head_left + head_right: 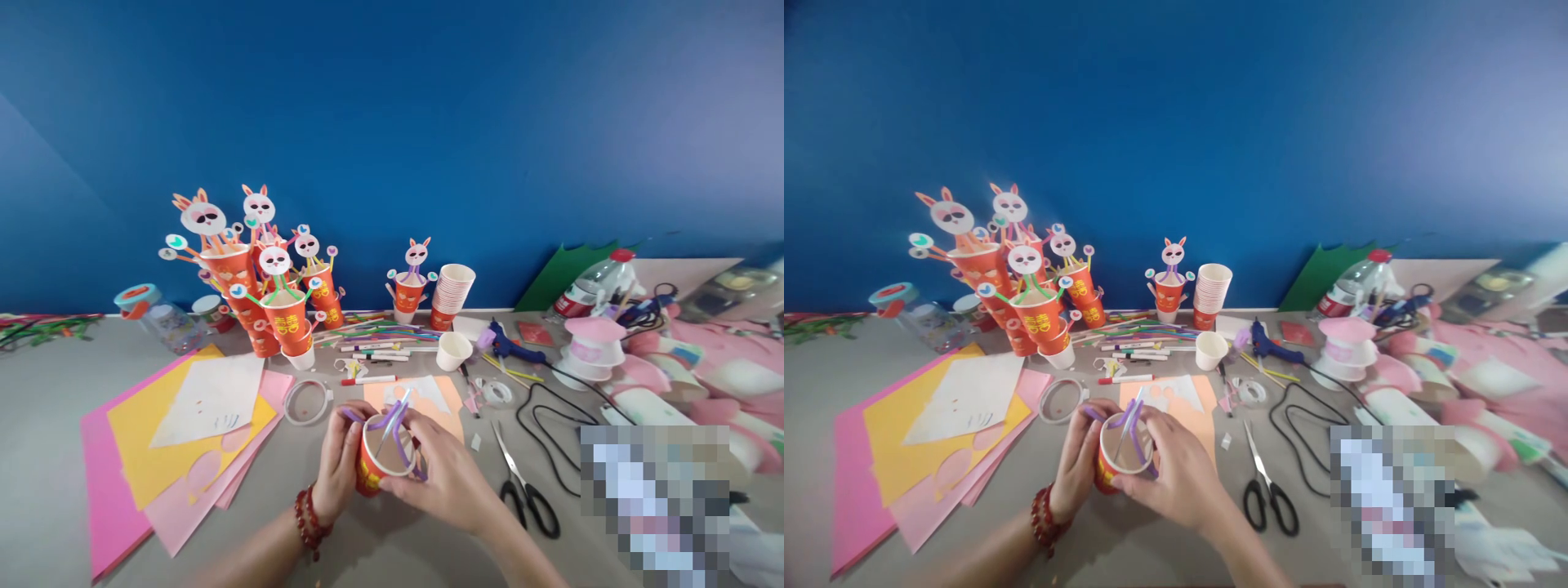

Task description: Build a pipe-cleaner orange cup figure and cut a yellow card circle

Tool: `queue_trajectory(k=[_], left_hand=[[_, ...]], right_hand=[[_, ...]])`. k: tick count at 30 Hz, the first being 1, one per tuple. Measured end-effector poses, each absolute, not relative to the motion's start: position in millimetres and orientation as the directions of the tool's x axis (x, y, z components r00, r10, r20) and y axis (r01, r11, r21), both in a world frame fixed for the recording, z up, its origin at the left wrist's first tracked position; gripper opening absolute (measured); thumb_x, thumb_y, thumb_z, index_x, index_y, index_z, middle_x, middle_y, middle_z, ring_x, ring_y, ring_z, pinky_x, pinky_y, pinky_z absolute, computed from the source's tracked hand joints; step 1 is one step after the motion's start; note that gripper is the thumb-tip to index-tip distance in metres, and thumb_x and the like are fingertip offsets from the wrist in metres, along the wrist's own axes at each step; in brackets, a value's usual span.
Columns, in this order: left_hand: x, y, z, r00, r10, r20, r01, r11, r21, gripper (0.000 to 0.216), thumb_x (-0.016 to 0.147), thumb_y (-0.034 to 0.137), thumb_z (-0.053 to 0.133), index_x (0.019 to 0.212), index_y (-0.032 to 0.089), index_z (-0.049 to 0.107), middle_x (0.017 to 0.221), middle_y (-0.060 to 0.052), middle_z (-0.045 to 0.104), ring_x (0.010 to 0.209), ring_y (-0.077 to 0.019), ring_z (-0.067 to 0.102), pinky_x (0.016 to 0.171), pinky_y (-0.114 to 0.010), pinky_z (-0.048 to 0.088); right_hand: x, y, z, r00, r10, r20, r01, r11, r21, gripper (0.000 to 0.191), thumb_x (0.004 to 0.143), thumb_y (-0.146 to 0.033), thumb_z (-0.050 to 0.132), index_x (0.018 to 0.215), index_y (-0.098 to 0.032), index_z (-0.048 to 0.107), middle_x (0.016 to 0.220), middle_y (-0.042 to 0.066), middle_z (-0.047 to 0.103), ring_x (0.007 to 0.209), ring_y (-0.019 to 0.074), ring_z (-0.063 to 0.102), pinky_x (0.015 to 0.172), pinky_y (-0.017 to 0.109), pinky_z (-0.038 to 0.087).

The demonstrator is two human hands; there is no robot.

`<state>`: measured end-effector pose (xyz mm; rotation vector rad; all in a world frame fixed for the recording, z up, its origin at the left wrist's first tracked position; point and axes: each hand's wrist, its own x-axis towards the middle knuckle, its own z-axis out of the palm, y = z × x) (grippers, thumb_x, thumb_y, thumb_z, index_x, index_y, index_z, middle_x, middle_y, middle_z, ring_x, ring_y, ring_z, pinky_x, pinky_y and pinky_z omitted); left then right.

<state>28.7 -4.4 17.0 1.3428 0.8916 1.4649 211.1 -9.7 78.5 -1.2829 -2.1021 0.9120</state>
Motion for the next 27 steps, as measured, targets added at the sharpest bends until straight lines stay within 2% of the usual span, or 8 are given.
queue_trajectory(k=[11,16,24,27], left_hand=[[28.1,0.1,16.0,-0.019,0.959,0.282,-0.135,-0.282,0.950,0.020,0.101,0.033,0.043,0.103,0.019,0.057,0.104,-0.008,0.063,0.095,-0.0205,0.062,0.090,-0.037,0.048],[26.3,1.3,16.9,-0.009,0.960,0.280,-0.081,-0.280,0.957,0.020,0.102,0.031,0.041,0.103,0.020,0.057,0.105,-0.007,0.063,0.097,-0.0197,0.061,0.091,-0.034,0.047],[24.5,2.8,14.7,0.067,0.964,0.257,-0.198,-0.240,0.950,0.025,0.100,0.037,0.045,0.108,0.019,0.060,0.108,-0.010,0.063,0.104,-0.0235,0.059,0.097,-0.039,0.046],[26.0,2.9,16.1,0.069,0.971,0.231,-0.230,-0.209,0.950,0.022,0.100,0.033,0.046,0.106,0.018,0.062,0.107,-0.009,0.063,0.103,-0.0230,0.060,0.098,-0.039,0.046]], right_hand=[[210.2,-5.0,68.7,-0.408,0.910,0.078,0.519,0.302,-0.799,0.057,0.077,-0.029,0.072,0.130,-0.022,0.051,0.130,0.011,0.063,0.118,0.0289,0.060,0.098,0.040,0.049],[209.6,-2.9,67.5,-0.419,0.906,0.064,0.543,0.306,-0.782,0.060,0.077,-0.029,0.071,0.132,-0.019,0.049,0.129,0.013,0.063,0.117,0.0299,0.060,0.098,0.042,0.049],[214.0,0.4,69.9,-0.431,0.900,0.072,0.514,0.311,-0.799,0.065,0.078,-0.032,0.071,0.136,-0.019,0.048,0.136,0.014,0.060,0.124,0.0323,0.056,0.103,0.045,0.046],[214.2,1.2,70.7,-0.435,0.899,0.057,0.516,0.301,-0.802,0.065,0.076,-0.031,0.072,0.136,-0.020,0.048,0.136,0.014,0.060,0.124,0.0328,0.056,0.103,0.045,0.047]])
